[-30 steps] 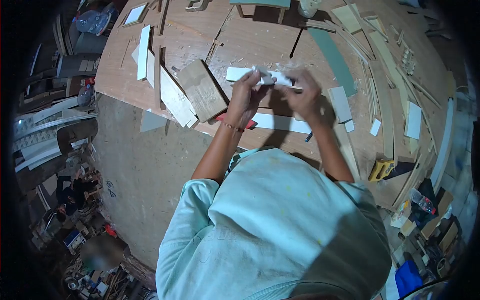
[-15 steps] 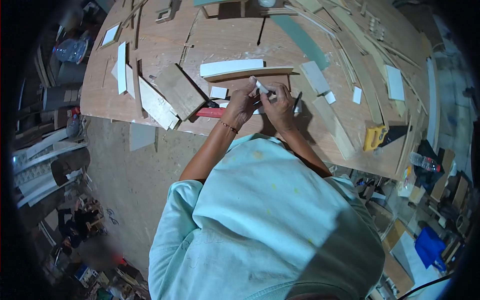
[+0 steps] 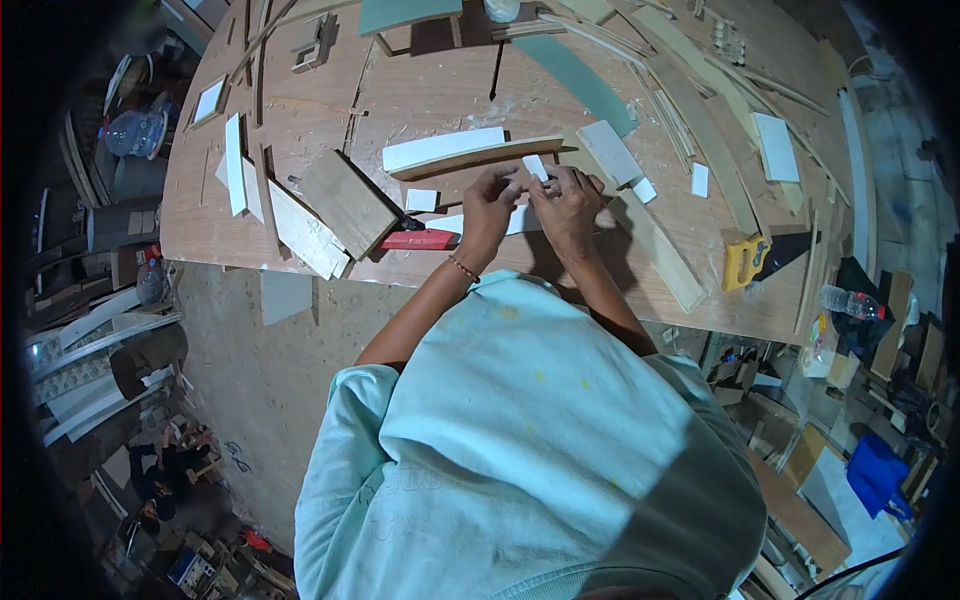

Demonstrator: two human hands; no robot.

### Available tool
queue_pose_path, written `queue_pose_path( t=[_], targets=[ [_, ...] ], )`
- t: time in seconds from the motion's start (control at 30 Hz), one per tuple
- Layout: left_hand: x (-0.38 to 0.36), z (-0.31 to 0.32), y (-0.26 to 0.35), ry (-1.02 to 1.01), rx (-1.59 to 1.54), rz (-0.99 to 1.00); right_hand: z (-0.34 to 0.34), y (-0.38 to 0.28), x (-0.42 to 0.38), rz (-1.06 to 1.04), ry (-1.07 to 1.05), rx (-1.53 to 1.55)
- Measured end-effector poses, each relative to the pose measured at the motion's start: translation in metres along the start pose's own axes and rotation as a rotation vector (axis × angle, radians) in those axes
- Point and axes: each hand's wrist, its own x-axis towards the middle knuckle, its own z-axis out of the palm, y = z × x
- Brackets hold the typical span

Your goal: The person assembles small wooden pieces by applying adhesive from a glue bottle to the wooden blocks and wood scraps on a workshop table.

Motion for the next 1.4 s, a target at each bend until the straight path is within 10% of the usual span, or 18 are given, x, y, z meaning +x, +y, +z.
queue_pose_path(
  t=[0.27, 0.67, 1.4],
  targets=[
    [0.002, 0.008, -0.007, 0.062, 0.299, 0.251, -0.006, -0.004, 0.004, 0.462, -0.18, 0.39],
    [0.017, 0.024, -0.012, 0.044, 0.656, 0.437, 0.002, 0.024, -0.003, 0.103, -0.05, -0.011],
    [0.034, 0.032, -0.048, -0.035, 0.811, 0.499, 0.029, 0.054, -0.005, 0.246, -0.099, -0.147]
  ],
)
